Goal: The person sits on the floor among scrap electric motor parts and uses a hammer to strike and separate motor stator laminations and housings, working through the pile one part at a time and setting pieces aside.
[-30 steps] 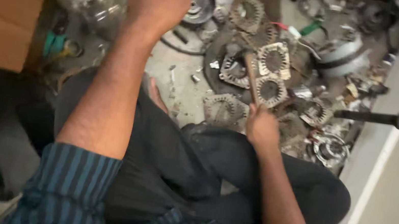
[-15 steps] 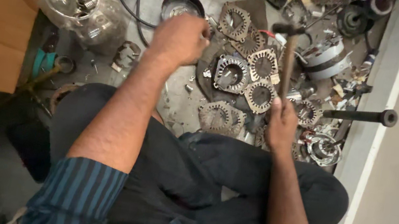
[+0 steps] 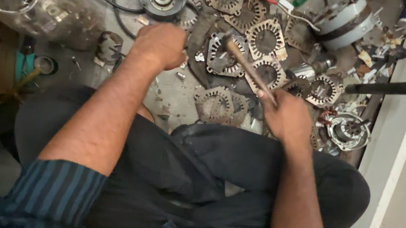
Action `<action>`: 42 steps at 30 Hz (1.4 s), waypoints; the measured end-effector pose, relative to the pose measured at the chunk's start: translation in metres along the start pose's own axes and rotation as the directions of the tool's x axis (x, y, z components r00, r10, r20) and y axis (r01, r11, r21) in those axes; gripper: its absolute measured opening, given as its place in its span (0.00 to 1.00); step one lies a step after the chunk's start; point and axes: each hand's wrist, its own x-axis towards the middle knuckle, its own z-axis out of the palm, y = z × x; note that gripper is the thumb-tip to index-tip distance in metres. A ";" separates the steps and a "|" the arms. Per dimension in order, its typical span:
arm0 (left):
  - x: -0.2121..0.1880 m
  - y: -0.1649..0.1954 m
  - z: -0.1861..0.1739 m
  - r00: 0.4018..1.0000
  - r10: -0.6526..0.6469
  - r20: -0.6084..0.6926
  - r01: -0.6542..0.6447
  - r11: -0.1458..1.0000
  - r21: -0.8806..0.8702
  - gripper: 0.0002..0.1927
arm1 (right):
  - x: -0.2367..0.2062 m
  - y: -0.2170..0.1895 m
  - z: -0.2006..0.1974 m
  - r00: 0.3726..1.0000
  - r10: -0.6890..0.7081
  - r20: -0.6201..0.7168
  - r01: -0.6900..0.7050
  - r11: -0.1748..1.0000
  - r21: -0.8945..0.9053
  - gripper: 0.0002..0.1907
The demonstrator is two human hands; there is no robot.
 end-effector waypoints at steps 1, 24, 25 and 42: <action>0.001 0.003 0.005 0.995 0.084 -0.059 -0.087 0.994 -0.064 0.21 | -0.002 -0.001 -0.005 0.999 0.008 0.036 -0.007 0.999 -0.032 0.25; 0.028 0.039 0.067 0.861 0.401 -0.314 -0.432 0.901 -0.032 0.22 | -0.005 -0.006 -0.029 0.975 -0.040 -0.216 0.064 0.993 0.103 0.22; 0.030 0.038 0.063 0.883 0.347 -0.316 -0.399 0.910 -0.115 0.22 | -0.005 -0.005 -0.030 0.979 -0.018 -0.204 0.041 0.993 0.109 0.22; 0.115 0.017 0.075 0.897 -0.193 -0.398 -0.119 0.762 -0.636 0.13 | -0.001 0.000 -0.029 0.982 0.008 -0.189 0.023 0.987 0.162 0.23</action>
